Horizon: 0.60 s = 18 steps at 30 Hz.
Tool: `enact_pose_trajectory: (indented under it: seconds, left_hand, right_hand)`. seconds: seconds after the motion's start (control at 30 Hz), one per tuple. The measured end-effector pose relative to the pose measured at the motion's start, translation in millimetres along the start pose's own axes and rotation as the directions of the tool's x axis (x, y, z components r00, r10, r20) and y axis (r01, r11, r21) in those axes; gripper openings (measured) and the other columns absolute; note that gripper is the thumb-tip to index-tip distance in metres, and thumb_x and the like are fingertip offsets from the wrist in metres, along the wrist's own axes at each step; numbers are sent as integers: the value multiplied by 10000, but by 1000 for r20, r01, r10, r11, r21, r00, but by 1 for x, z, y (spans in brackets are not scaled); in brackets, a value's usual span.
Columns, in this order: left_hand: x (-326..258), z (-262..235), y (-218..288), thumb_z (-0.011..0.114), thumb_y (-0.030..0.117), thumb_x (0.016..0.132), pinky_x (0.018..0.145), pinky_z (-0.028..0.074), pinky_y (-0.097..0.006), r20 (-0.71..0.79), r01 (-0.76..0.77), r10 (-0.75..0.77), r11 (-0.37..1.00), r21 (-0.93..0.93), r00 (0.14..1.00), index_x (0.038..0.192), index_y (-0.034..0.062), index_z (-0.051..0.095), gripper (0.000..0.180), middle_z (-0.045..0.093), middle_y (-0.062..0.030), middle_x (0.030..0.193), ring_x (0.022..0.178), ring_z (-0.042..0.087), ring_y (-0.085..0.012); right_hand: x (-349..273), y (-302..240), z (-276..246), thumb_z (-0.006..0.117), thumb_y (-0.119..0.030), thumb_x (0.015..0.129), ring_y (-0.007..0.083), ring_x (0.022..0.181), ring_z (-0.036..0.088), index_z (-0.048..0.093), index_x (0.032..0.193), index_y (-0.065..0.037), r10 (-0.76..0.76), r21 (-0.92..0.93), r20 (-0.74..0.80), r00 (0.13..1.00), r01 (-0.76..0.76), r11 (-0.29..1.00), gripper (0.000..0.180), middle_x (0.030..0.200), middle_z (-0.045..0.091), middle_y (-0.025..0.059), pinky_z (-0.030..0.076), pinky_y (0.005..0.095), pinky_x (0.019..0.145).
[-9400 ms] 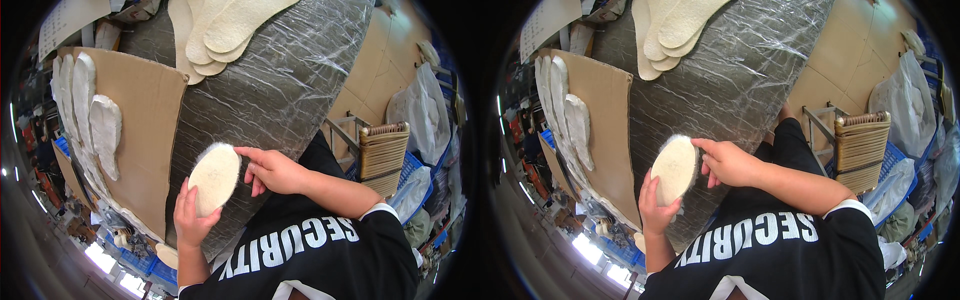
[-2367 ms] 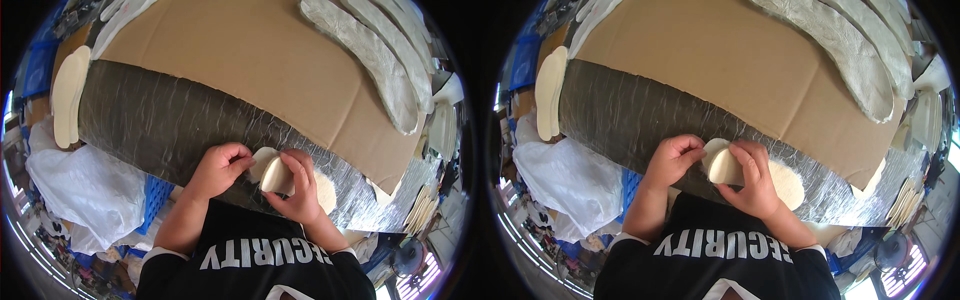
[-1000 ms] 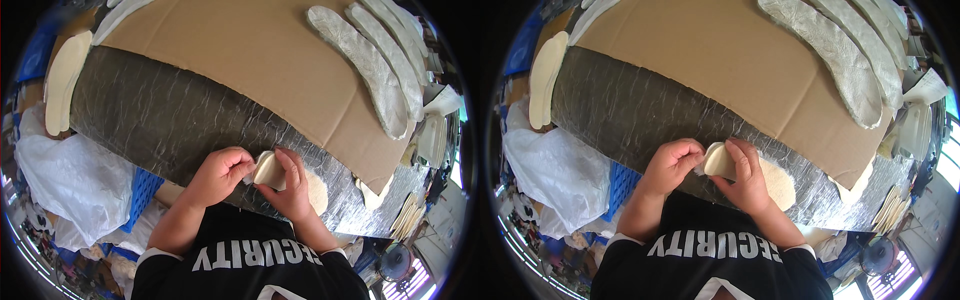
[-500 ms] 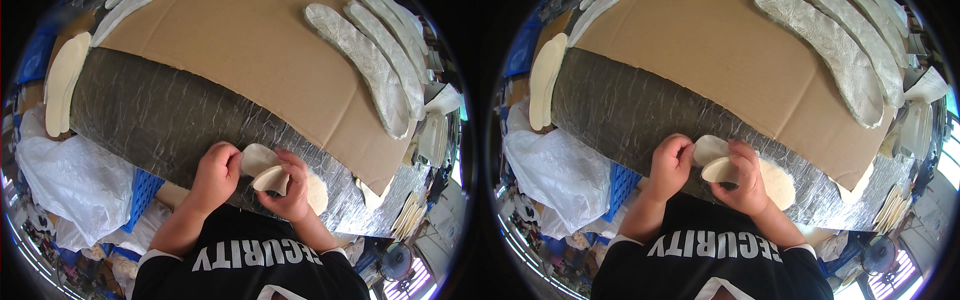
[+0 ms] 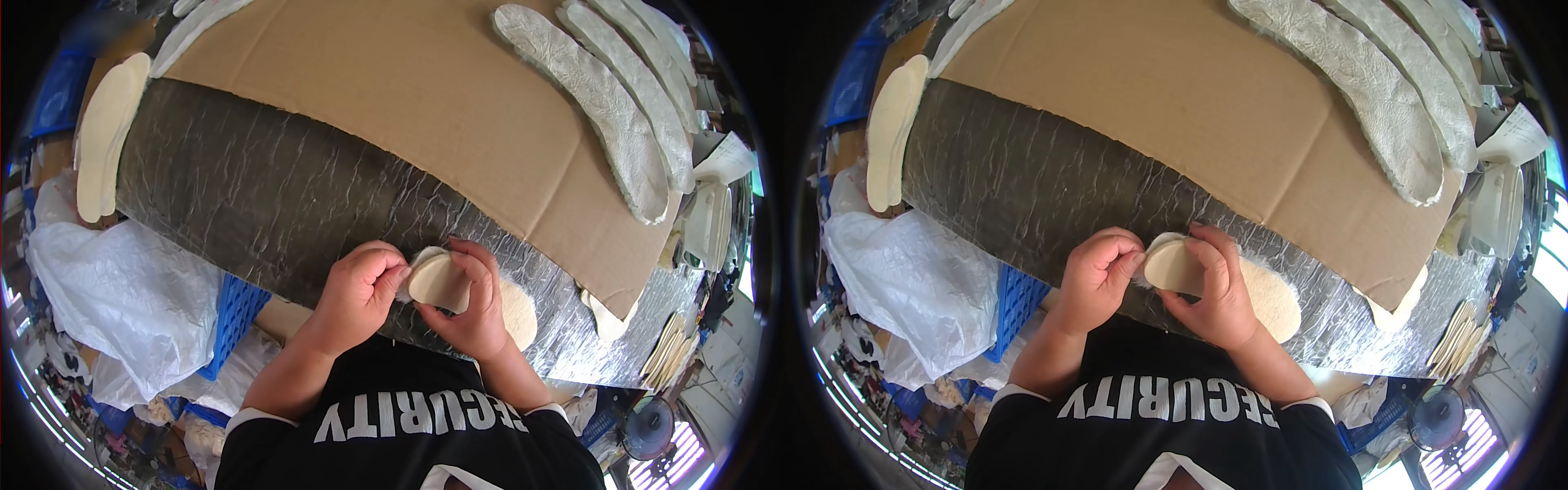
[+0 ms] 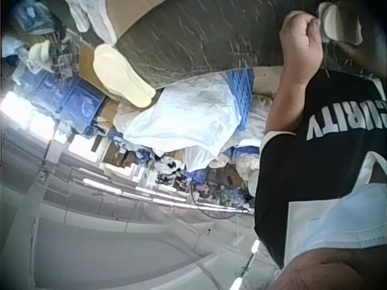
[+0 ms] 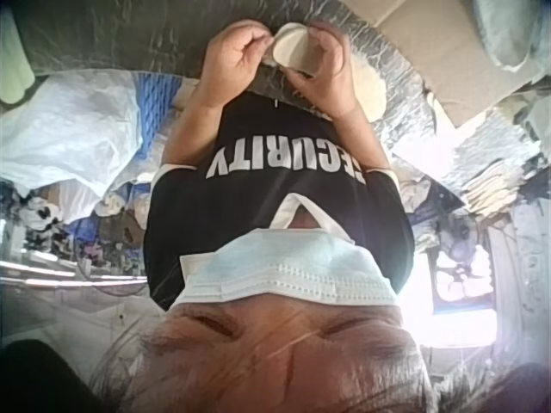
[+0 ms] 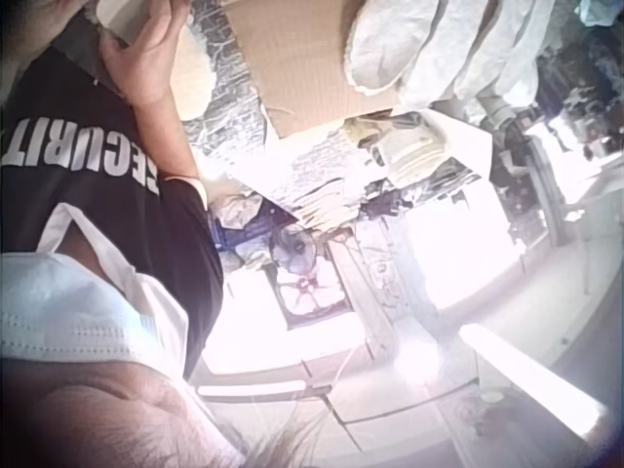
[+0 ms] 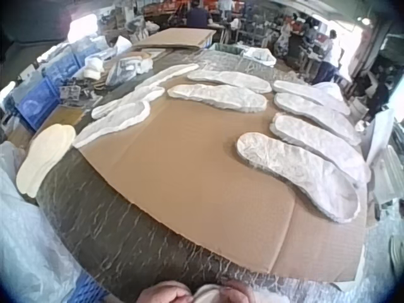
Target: The recorder is inspecting and organizing white fuzzy shoe insoles on a workbench, checking their edges and placing them onto a cardboard sheet.
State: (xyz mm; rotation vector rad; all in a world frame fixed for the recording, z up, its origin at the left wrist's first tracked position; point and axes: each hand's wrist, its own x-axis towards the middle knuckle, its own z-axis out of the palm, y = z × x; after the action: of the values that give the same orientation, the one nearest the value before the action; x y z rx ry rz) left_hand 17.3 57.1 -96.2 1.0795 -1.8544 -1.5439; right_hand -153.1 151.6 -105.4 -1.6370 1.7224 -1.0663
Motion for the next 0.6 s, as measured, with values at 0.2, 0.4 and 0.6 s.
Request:
enact_pose_trajectory:
  seconds: [0.2,0.4,0.6]
  left_hand:
    - [-1,1,2,639,-1,898,673,493,-280,4,10,-9,1000,-24,1000,873,-34,617,47,649,-108,857,735,615,-191]
    - [-2,2,3,629,-13,901,676,493,-281,15,30,-29,997,-65,999,876,-36,617,37,648,-106,855,731,611,-191]
    - [-3,0,6,610,-14,919,680,493,-280,33,23,-20,997,-80,999,879,-42,615,50,647,-110,856,733,608,-187]
  right_hand:
    - [-1,-1,0,871,-42,594,405,1127,553,418,1273,-38,-17,-16,9,1000,17,1000,817,1280,485,241,506,452,909]
    - [-2,-2,0,870,-41,596,405,1127,554,418,1278,-40,-4,-10,15,1000,4,1000,818,1285,484,239,505,450,911]
    - [-2,-2,1,868,-40,602,409,1130,552,416,1283,-40,-4,-8,16,1000,4,1000,817,1287,485,238,506,448,911]
